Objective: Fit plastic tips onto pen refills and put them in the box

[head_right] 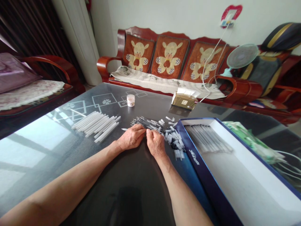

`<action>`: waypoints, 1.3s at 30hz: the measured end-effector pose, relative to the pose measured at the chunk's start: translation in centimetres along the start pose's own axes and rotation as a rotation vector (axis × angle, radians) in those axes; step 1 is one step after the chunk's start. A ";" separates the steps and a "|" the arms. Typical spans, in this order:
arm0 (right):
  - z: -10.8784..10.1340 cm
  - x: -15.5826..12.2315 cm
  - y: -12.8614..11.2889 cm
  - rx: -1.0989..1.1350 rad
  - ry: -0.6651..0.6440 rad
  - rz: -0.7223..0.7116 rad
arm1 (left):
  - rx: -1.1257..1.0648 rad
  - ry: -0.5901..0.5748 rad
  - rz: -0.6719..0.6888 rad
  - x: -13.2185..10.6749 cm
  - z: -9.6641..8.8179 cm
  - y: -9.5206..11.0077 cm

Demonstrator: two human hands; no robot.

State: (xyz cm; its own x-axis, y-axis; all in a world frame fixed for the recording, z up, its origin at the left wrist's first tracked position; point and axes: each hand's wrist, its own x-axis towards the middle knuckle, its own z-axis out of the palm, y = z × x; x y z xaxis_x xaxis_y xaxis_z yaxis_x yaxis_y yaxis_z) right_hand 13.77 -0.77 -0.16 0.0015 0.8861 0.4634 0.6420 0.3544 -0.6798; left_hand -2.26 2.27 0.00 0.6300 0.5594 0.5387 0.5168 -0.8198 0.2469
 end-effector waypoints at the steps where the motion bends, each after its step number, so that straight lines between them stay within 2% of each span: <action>1: 0.0 0.0 0.0 0.008 0.004 0.002 | -0.005 0.004 -0.004 0.0 0.0 0.0; 5: 0.1 -0.1 0.0 0.054 -0.024 0.000 | 0.001 0.067 0.013 0.1 0.0 0.0; 9: -0.2 0.0 0.0 0.126 0.028 0.139 | 0.041 0.266 0.001 0.1 -0.2 0.6; 11: -0.4 -0.1 0.0 0.186 0.068 0.218 | -0.002 0.292 -0.076 0.0 -0.3 0.9; 14: -0.7 -0.2 -0.2 0.246 0.084 0.256 | -0.121 0.255 -0.286 -0.1 -0.3 1.0; 17: -0.6 -0.4 -0.6 0.208 0.007 0.127 | -0.328 0.278 -0.535 0.1 -0.2 0.6; 19: -0.4 -0.6 -0.8 0.130 -0.056 -0.004 | -0.491 0.309 -0.618 0.2 0.0 0.2; 22: 0.0 -0.8 -1.1 0.048 -0.123 -0.161 | -0.659 0.341 -0.581 0.4 0.7 -0.1; 25: 0.2 -0.9 -1.3 0.053 -0.146 -0.239 | -0.704 0.312 -0.510 0.4 1.1 0.0; 30: 0.4 -1.0 -1.3 0.038 -0.146 -0.270 | -0.563 0.272 -0.421 0.5 0.9 0.5; 34: 0.5 -1.0 -1.1 0.012 -0.148 -0.249 | -0.243 0.283 -0.341 0.4 0.6 0.5; 36: 0.5 -1.0 -0.9 0.035 -0.104 -0.228 | -0.071 0.268 -0.344 0.3 0.5 0.6; 39: 0.3 -1.0 -0.5 0.069 -0.022 -0.202 | 0.098 0.172 -0.400 0.2 0.4 0.7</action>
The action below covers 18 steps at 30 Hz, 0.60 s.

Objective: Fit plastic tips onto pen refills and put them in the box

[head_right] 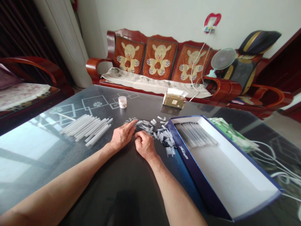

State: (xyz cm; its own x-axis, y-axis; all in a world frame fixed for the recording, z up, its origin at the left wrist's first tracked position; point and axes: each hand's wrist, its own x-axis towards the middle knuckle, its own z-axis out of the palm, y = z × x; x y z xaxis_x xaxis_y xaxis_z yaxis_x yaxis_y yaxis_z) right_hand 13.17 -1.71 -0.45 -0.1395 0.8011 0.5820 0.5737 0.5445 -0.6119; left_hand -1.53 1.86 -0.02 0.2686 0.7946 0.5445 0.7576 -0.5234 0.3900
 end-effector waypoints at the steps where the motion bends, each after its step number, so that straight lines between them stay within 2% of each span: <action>1: 0.0 0.0 0.1 -0.004 0.025 0.008 | 0.039 -0.026 -0.003 0.0 0.0 0.0; 3: 0.0 -0.1 0.3 -0.021 0.067 0.023 | 0.080 -0.052 0.018 0.0 0.1 -0.2; 6: 0.2 -0.1 0.3 -0.049 0.105 0.038 | 0.073 -0.008 0.076 0.0 0.2 -0.4; 9: -0.6 0.2 0.0 -0.093 0.083 0.007 | 0.079 0.002 0.081 0.0 0.0 -0.3; 13: -4.3 0.4 0.4 -0.280 0.081 0.031 | 0.096 -0.083 0.064 0.0 -0.4 0.0; 18: -9.9 -0.4 3.3 -0.609 0.055 0.141 | 0.090 -0.122 0.089 0.0 -0.4 0.0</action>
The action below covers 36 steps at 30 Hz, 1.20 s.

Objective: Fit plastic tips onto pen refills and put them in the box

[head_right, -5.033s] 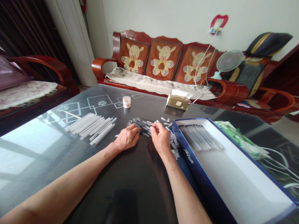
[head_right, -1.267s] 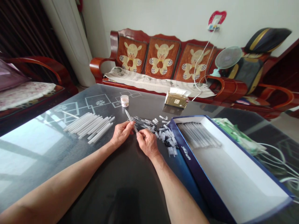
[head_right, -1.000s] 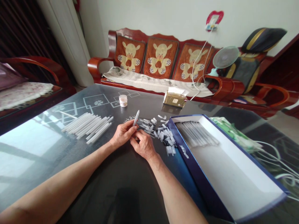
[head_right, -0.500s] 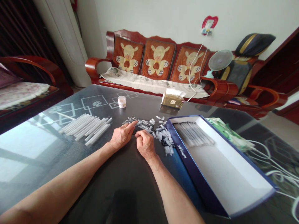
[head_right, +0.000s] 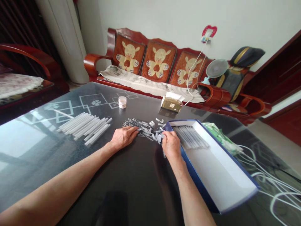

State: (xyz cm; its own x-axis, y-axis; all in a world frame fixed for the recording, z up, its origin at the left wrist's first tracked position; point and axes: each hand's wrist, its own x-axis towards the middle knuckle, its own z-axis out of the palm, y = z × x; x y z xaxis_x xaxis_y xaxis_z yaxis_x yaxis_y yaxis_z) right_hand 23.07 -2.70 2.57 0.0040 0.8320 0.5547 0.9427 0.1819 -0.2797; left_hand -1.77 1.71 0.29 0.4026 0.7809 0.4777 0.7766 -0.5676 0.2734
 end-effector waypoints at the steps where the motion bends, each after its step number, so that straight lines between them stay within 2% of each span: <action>1: -0.2 -0.1 0.7 -0.042 -0.016 -0.005 | 0.001 -0.002 0.002 0.0 0.0 0.0; 4: 0.0 -0.5 1.1 -0.132 -0.075 -0.039 | -0.002 -0.006 0.013 0.0 0.1 -0.1; 11: 1.1 -0.7 -0.9 -0.350 -0.232 -0.025 | -0.017 -0.025 0.033 -0.1 0.3 -0.3; 15: 1.2 -0.8 -0.4 -0.344 -0.230 -0.049 | -0.020 -0.030 0.036 -0.1 0.4 -0.3; 19: 1.0 -0.6 -0.8 -0.130 -0.135 -0.005 | -0.031 -0.021 0.041 -0.1 0.5 -0.3; 24: 2.1 -0.7 -3.5 0.453 -0.130 0.229 | -0.060 0.008 0.070 -0.2 0.7 -0.4; 27: 3.5 -1.2 -4.9 0.694 -0.150 0.357 | -0.073 0.021 0.087 -0.2 0.7 -0.4; 30: 4.4 -1.7 -5.2 0.804 -0.151 0.399 | -0.090 0.022 0.113 -0.3 0.7 -0.4; 36: 5.0 -2.3 -4.6 0.890 -0.156 0.359 | -0.119 0.001 0.186 -0.4 0.5 -0.3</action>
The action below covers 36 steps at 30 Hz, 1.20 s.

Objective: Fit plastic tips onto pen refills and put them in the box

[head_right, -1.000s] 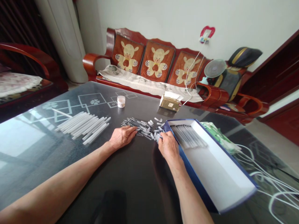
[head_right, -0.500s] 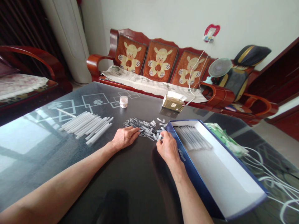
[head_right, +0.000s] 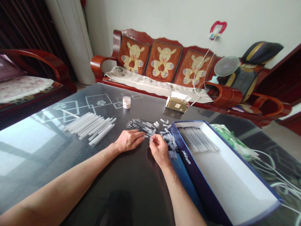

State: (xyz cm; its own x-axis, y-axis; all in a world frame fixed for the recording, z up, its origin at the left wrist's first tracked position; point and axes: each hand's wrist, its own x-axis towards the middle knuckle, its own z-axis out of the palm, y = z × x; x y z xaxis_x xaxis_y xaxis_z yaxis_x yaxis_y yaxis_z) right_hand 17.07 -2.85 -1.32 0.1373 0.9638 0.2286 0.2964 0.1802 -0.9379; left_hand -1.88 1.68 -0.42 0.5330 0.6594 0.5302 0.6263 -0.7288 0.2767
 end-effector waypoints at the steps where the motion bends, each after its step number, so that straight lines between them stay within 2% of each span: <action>1: 0.0 0.0 0.0 0.016 0.002 -0.001 | -0.005 0.000 0.009 0.0 0.0 0.0; 4: 0.3 -0.1 -0.1 0.116 0.037 0.043 | -0.023 -0.001 0.032 -0.1 -0.1 0.0; 10: 1.5 -0.2 -1.1 0.510 0.082 0.218 | -0.042 -0.019 0.034 -0.1 -0.1 0.0; 13: 1.9 -0.4 -1.3 0.567 0.074 0.250 | -0.038 -0.024 0.030 -0.1 -0.2 0.0; 19: 1.9 -0.4 -0.9 0.322 0.002 0.151 | -0.035 -0.097 0.059 0.0 -0.4 0.0; 28: -0.1 0.0 -0.9 -0.166 -0.153 -0.061 | -0.042 -0.188 0.088 0.3 -0.7 -0.1; 31: 0.0 0.1 -1.3 -0.207 -0.155 -0.039 | -0.027 -0.204 0.110 0.3 -0.6 -0.2; 36: 0.3 0.2 -1.8 -0.133 -0.141 0.108 | 0.052 -0.181 0.139 0.1 -0.1 -0.1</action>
State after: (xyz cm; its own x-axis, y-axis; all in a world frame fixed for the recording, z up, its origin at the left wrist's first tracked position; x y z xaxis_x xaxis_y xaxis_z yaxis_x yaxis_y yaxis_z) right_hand 16.24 -2.92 0.37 0.0445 0.9957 0.0809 0.4101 0.0556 -0.9103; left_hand -1.95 1.79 -0.26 0.7063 0.5792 0.4070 0.5661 -0.8073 0.1666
